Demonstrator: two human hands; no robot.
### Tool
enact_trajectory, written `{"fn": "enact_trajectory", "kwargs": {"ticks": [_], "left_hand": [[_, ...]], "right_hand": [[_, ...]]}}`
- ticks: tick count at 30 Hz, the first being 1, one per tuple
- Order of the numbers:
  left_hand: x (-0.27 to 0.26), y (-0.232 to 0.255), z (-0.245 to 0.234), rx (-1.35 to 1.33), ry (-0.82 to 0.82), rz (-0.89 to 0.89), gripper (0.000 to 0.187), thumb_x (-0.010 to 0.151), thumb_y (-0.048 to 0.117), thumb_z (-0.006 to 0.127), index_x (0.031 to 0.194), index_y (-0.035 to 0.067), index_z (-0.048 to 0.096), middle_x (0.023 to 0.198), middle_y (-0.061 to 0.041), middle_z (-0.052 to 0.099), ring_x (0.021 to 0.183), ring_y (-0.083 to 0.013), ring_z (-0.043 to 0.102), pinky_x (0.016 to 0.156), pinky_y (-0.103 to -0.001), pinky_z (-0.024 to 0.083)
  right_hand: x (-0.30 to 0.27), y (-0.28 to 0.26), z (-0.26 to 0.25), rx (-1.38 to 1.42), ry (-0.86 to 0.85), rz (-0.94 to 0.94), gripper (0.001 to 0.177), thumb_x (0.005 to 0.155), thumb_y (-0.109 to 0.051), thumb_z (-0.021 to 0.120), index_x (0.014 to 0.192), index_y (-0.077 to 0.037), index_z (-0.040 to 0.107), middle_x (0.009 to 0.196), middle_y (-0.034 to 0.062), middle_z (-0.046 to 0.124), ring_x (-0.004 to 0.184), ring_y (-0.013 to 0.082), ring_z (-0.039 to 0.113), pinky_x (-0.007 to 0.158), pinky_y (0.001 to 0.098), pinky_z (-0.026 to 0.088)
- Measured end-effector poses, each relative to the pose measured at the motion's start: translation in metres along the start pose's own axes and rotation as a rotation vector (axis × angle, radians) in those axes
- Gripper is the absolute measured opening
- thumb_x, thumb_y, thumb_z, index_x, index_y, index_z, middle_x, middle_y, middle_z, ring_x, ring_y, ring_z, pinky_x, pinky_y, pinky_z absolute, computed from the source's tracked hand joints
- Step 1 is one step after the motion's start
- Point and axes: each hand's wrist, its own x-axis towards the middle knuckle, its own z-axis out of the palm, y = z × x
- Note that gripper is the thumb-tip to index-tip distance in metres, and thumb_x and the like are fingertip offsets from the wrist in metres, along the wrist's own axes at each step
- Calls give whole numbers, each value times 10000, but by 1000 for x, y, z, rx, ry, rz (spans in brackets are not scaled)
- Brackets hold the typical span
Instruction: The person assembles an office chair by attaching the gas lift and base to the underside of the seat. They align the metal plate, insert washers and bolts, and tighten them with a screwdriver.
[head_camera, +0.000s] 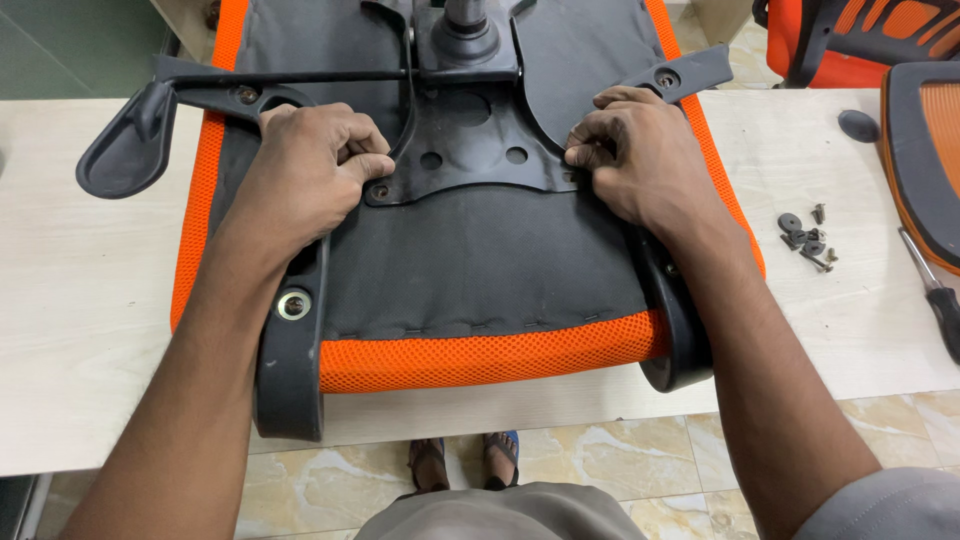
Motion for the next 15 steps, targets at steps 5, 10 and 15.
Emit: {"fn": "enact_trajectory", "kwargs": {"ticks": [5, 10, 15], "left_hand": [[1, -1, 0, -49, -14, -20, 59, 880, 116, 786, 895, 59, 779, 780, -14, 728, 687, -125, 682, 1051, -420, 474], [1, -3, 0, 39, 9, 52, 94, 866, 127, 801, 868, 34, 787, 732, -53, 736, 656, -169, 676, 1084, -436, 392], [7, -1, 1, -9, -69, -103, 170, 907, 251, 751, 924, 83, 767, 750, -29, 728, 669, -153, 671, 1017, -380, 480]], "right_hand": [[1, 0, 1, -23, 2, 33, 112, 850, -128, 763, 941, -83, 811, 1264, 165, 695, 1323, 313, 536, 1082, 426, 401], [0, 1, 0, 21, 10, 44, 124, 832, -137, 772, 939, -84, 807, 1283, 164, 680, 1325, 309, 534, 1074, 422, 415], [2, -2, -4, 88, -30, 80, 165, 839, -211, 795, 941, -82, 797, 1203, 132, 710, 1303, 279, 551, 1044, 408, 444]]}}
